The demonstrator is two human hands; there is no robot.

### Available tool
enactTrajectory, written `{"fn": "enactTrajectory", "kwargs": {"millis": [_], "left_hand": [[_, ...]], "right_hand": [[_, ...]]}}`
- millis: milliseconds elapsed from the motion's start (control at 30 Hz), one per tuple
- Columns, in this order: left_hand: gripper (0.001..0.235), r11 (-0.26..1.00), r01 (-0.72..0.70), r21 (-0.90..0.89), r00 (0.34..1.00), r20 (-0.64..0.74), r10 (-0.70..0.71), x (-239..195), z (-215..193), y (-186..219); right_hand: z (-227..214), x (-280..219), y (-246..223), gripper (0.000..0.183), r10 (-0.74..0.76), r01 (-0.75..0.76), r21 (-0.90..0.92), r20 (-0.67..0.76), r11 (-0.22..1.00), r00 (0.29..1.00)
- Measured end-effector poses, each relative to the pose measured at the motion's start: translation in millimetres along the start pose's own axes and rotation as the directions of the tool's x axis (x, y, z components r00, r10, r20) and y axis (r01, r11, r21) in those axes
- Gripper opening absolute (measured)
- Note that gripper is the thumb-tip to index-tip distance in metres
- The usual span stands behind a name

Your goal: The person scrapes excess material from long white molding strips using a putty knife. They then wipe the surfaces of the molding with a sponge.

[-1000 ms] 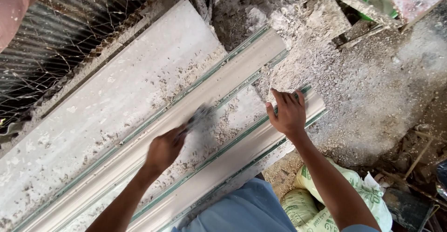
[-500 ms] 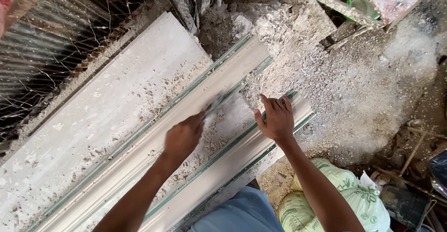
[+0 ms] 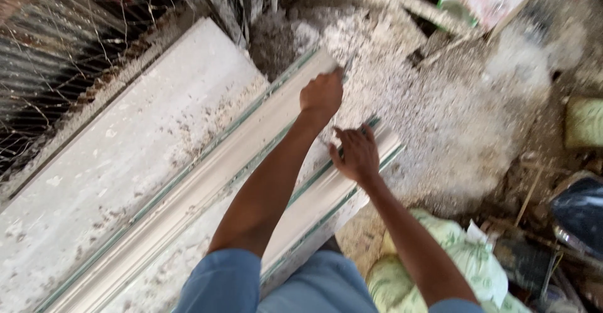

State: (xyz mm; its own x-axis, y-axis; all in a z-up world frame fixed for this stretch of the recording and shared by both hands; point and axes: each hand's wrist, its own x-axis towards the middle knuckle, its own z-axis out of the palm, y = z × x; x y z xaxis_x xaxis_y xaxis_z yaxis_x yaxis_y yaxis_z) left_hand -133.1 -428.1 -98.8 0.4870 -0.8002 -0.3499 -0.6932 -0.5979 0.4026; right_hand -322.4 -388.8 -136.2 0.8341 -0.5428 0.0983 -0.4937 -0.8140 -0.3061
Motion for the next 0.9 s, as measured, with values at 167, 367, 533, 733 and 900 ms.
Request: {"fn": "enactTrajectory", "kwargs": {"millis": [167, 367, 533, 733, 900], "left_hand": [[0.042, 0.973, -0.208, 0.103, 0.978, 0.044, 0.204, -123.0, -39.3, -74.1], [0.03, 0.742, -0.336, 0.58, 0.842, -0.167, 0.512, -243.9, -61.6, -144.6], [0.026, 0.801, -0.347, 0.488, 0.711, -0.421, 0.564, -145.3, -24.2, -79.7], [0.046, 0.957, -0.275, 0.092, 0.958, -0.052, 0.281, -103.0, -44.1, 3.7], [0.064, 0.938, -0.191, -0.289, 0.959, -0.26, 0.115, -244.2, 5.6, -87.2]], "right_hand": [[13.1, -12.4, 1.2, 0.048, 0.023, -0.022, 0.017, -0.035, 1.0, 0.999], [13.4, -8.0, 5.0, 0.051, 0.02, -0.021, -0.024, -0.048, 0.999, 0.999], [10.4, -7.5, 3.4, 0.044, -0.052, 0.048, -0.048, -0.105, 0.998, 0.993], [21.9, -16.1, 25.0, 0.031, -0.094, 0.093, -0.027, -0.076, 0.995, 0.993], [8.6, -11.0, 12.8, 0.032, -0.054, 0.043, -0.13, -0.082, 0.991, 0.995]]}}
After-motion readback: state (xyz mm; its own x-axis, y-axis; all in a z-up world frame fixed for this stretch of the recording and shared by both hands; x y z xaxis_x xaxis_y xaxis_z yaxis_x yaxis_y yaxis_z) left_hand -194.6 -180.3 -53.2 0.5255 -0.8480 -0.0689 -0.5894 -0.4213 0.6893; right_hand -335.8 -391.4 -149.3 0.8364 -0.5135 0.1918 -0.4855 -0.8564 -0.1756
